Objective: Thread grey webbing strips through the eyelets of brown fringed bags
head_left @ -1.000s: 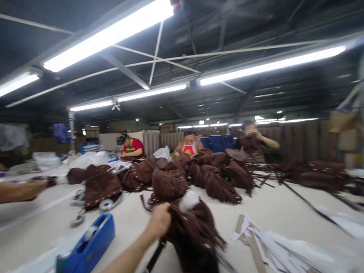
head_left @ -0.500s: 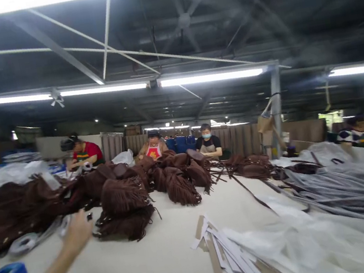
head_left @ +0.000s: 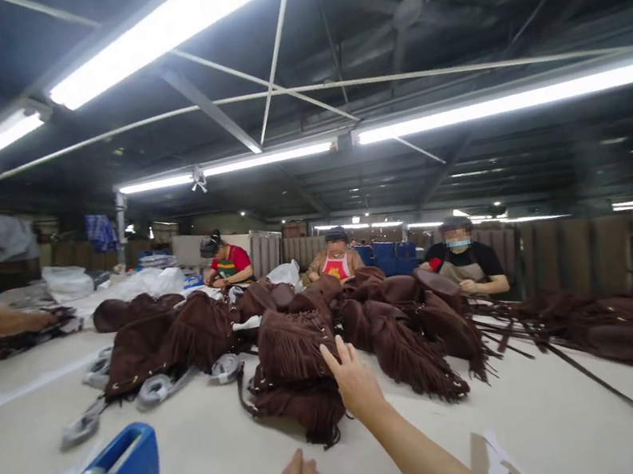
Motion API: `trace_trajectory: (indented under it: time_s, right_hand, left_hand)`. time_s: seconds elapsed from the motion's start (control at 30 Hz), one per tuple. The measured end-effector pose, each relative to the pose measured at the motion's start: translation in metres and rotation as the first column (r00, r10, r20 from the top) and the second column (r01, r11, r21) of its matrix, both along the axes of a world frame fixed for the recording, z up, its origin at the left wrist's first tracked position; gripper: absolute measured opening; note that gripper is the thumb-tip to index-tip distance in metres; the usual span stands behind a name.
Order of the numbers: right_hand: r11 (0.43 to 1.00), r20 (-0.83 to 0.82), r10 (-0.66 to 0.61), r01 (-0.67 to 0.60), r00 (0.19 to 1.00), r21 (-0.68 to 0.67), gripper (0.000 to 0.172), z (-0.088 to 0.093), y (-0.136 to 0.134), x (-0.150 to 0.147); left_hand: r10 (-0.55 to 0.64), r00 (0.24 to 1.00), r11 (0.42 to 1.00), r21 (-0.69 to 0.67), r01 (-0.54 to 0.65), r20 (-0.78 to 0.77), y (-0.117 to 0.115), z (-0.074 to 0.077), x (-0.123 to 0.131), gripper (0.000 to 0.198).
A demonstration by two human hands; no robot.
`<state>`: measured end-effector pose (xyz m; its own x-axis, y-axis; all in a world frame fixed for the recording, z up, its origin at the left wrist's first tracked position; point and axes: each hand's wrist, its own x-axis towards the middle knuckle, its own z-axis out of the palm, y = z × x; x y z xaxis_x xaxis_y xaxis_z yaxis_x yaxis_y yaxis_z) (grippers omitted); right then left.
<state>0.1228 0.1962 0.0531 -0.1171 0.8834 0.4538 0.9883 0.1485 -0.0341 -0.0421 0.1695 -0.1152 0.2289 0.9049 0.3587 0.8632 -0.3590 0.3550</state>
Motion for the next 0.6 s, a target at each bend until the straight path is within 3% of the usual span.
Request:
trace_trajectory:
  time_s: [0.07,0.17,0.27,0.37,0.47,0.53,0.6]
  right_hand:
    - [0.999,-0.035,-0.01,0.009,0.999,-0.034,0.058,0.002,0.031,-0.017]
    - [0.997,-0.118,0.032,-0.039,0.992,-0.06,0.034,0.019,0.05,-0.017]
    - [0.996,-0.237,0.076,-0.085,0.969,-0.031,0.019,0.067,0.041,0.004]
    - [0.989,-0.4,0.125,-0.146,0.908,-0.022,0.013,0.126,0.004,0.03]
    - [0.972,-0.612,0.137,-0.225,0.779,-0.07,0.008,0.164,-0.056,0.047]
    - [0.954,-0.762,0.09,-0.275,0.641,-0.119,0.007,0.171,-0.098,0.055]
    - [0.933,-0.891,0.019,-0.328,0.454,-0.147,0.011,0.168,-0.134,0.061]
  left_hand:
    - [-0.021,1.0,0.999,-0.032,0.02,-0.02,0.011,-0.008,-0.001,0.064]
    - [0.006,1.0,0.996,-0.089,-0.007,-0.011,0.019,-0.014,0.002,0.071]
    - [0.052,0.99,0.998,-0.05,-0.046,0.13,0.014,-0.007,0.002,0.074]
    - [0.076,0.921,0.996,0.004,-0.084,0.383,0.004,0.005,0.0,0.071]
    - [-0.002,0.712,1.0,-0.02,0.022,0.702,-0.006,0.017,0.0,0.067]
    - [0.035,0.492,0.973,-0.142,0.181,0.87,-0.016,0.028,0.003,0.063]
    - [0.144,0.286,0.903,-0.244,0.352,0.947,-0.033,0.046,0.005,0.058]
